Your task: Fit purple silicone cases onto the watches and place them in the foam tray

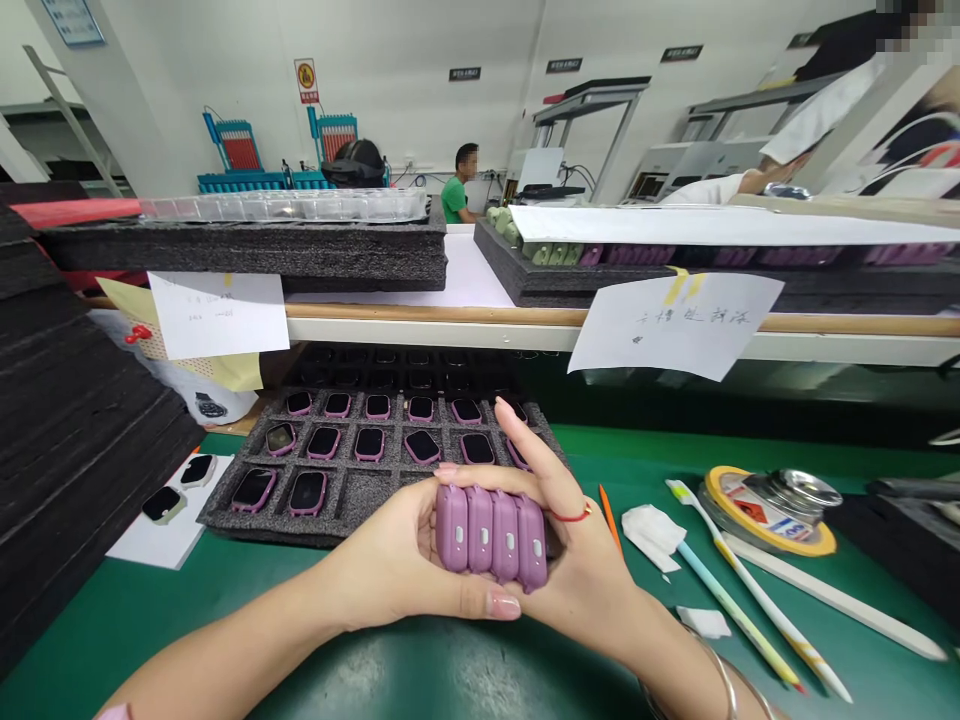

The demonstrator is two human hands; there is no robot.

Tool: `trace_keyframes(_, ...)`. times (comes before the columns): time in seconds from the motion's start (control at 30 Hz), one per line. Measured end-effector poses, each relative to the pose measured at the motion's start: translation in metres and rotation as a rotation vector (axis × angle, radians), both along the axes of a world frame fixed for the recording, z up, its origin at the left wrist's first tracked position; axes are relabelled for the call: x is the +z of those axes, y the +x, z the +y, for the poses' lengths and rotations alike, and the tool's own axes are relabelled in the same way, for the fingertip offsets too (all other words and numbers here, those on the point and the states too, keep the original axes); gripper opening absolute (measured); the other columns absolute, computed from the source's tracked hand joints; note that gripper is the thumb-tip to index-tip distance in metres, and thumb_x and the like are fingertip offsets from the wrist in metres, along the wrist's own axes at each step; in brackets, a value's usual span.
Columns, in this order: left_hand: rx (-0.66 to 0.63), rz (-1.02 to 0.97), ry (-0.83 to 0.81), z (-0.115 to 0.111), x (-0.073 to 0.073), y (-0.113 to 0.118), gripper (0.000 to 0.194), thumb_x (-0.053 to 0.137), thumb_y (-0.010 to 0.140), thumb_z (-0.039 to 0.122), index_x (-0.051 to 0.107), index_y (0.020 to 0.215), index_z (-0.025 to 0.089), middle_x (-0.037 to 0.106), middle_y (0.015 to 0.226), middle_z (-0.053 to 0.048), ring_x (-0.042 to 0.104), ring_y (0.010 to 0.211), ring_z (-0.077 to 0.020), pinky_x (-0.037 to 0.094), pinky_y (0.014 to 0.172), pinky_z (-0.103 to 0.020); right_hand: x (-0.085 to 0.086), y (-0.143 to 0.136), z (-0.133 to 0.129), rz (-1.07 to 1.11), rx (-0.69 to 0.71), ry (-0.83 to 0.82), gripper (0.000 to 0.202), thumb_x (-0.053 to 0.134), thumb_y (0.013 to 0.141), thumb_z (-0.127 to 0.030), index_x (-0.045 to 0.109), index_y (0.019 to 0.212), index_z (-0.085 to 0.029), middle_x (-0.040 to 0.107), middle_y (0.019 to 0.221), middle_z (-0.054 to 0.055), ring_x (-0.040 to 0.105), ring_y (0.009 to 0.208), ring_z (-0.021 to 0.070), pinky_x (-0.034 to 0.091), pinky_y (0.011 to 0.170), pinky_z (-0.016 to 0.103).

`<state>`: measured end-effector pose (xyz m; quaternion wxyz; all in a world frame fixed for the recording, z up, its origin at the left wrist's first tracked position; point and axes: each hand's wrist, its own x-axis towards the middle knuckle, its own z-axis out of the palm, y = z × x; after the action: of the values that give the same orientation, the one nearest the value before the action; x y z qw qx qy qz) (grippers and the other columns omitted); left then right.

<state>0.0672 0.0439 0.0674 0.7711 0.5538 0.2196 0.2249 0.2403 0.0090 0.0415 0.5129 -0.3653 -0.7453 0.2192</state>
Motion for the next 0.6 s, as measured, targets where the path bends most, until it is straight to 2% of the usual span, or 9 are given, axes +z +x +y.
trace_keyframes(0.2, -0.029, -0.016, -0.024, 0.0000, -0.0018, -0.0034, 0.050, 0.086, 0.066, 0.012, 0.066, 0.112, 0.019, 0.070, 0.104, -0.005, 0.066, 0.102, -0.0219, 0.052, 0.092, -0.037, -0.0013, 0.0019, 0.0008, -0.007, 0.019, 0.017, 0.107, 0.084, 0.078, -0.023, 0.017, 0.161, -0.027, 0.073, 0.125, 0.008, 0.070, 0.117, 0.0265, 0.058, 0.103, 0.037)
trace_keyframes(0.37, -0.104, -0.058, -0.015, 0.0012, -0.0042, -0.0072, 0.045, 0.081, 0.072, 0.011, 0.065, 0.113, 0.020, 0.068, 0.108, -0.005, 0.065, 0.105, -0.0214, 0.052, 0.094, -0.038, -0.0025, 0.0030, 0.0017, -0.012, 0.020, 0.021, 0.109, 0.085, 0.076, -0.024, 0.018, 0.161, -0.032, 0.070, 0.131, 0.008, 0.071, 0.115, 0.0262, 0.059, 0.101, 0.038)
trace_keyframes(0.47, -0.088, -0.072, -0.025, 0.0019, -0.0026, -0.0082, 0.039, 0.078, 0.080, 0.019, 0.065, 0.117, 0.019, 0.068, 0.111, -0.007, 0.065, 0.109, -0.0224, 0.050, 0.098, -0.040, -0.0023, 0.0022, 0.0015, -0.014, 0.031, 0.029, 0.103, 0.083, 0.078, -0.024, 0.021, 0.160, -0.031, 0.066, 0.137, 0.011, 0.070, 0.116, 0.0271, 0.059, 0.101, 0.039)
trace_keyframes(0.6, -0.037, -0.125, -0.032, 0.0027, -0.0010, -0.0073, 0.029, 0.071, 0.088, 0.032, 0.066, 0.113, 0.016, 0.069, 0.103, -0.007, 0.066, 0.103, -0.0220, 0.049, 0.098, -0.040, -0.0031, 0.0012, 0.0003, -0.015, 0.004, 0.033, 0.111, 0.086, 0.074, -0.022, 0.017, 0.160, -0.031, 0.072, 0.126, 0.008, 0.072, 0.112, 0.0260, 0.060, 0.100, 0.039)
